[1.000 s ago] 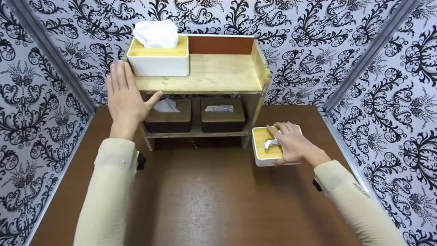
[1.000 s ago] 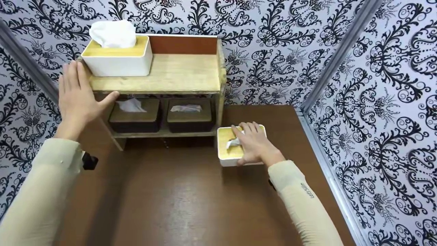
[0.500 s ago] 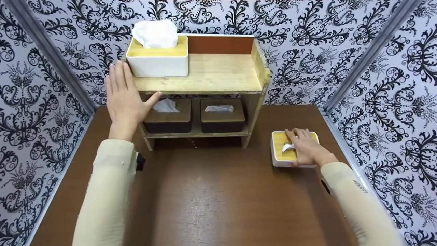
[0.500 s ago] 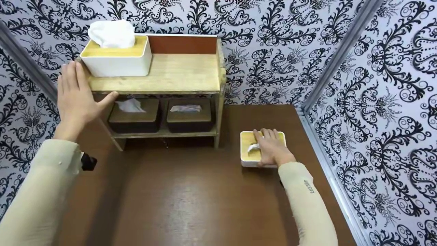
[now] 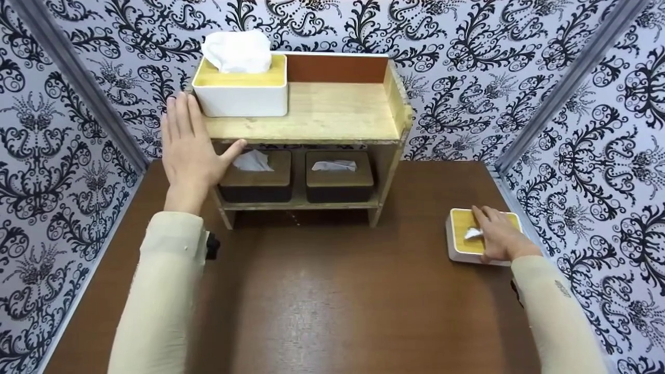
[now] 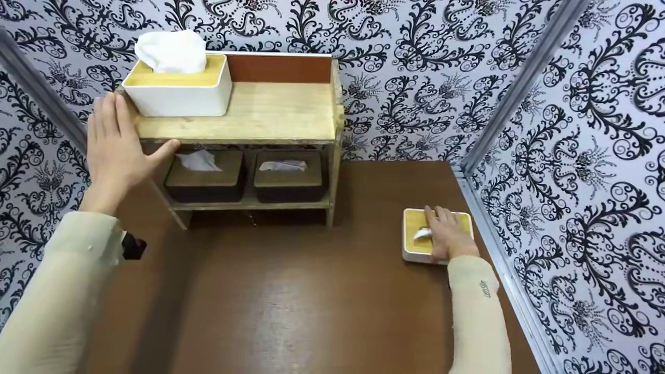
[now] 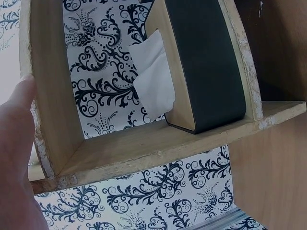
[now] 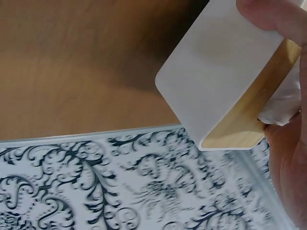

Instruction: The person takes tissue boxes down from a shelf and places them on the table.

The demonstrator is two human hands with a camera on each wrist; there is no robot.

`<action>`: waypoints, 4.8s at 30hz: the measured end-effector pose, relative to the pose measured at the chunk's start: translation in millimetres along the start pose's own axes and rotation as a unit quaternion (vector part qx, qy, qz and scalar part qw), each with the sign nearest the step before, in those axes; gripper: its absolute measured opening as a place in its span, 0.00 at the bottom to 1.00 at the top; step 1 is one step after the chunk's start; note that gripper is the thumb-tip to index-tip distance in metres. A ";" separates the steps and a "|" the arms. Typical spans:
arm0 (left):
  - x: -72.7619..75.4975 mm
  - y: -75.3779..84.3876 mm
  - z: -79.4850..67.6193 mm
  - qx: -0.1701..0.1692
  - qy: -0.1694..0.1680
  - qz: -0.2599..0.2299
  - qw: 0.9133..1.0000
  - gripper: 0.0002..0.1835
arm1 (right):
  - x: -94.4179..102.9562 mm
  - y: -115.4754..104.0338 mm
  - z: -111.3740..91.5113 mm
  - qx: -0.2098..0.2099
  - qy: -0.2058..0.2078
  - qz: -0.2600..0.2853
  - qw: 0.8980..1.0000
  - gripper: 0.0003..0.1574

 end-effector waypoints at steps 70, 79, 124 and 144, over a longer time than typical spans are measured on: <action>1.0 3.2 -1.0 0.004 0.003 0.011 1.000 0.64 | 22.2 -12.6 1.7 -0.009 -0.059 -0.017 0.998 0.85; -0.2 -1.4 -3.5 0.006 0.004 0.005 1.000 0.64 | 35.3 -52.3 19.1 0.019 -0.046 -0.003 0.999 0.71; -0.3 0.8 -0.8 -0.005 0.013 0.005 1.000 0.64 | 177.0 -288.5 55.6 0.271 0.029 -0.025 0.962 0.56; -1.3 -0.4 -2.4 -0.004 0.015 0.002 1.000 0.64 | 262.9 -314.4 103.5 0.209 0.070 -0.040 0.974 0.67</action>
Point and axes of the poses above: each hand's wrist, its own z-axis towards the middle knuckle, its own x-axis out of the back of the hand, y = z × x, the point moved 4 cm from there along z, towards the middle knuckle, and after that the axes turned 7 degrees about -z, right-handed, at the moved point
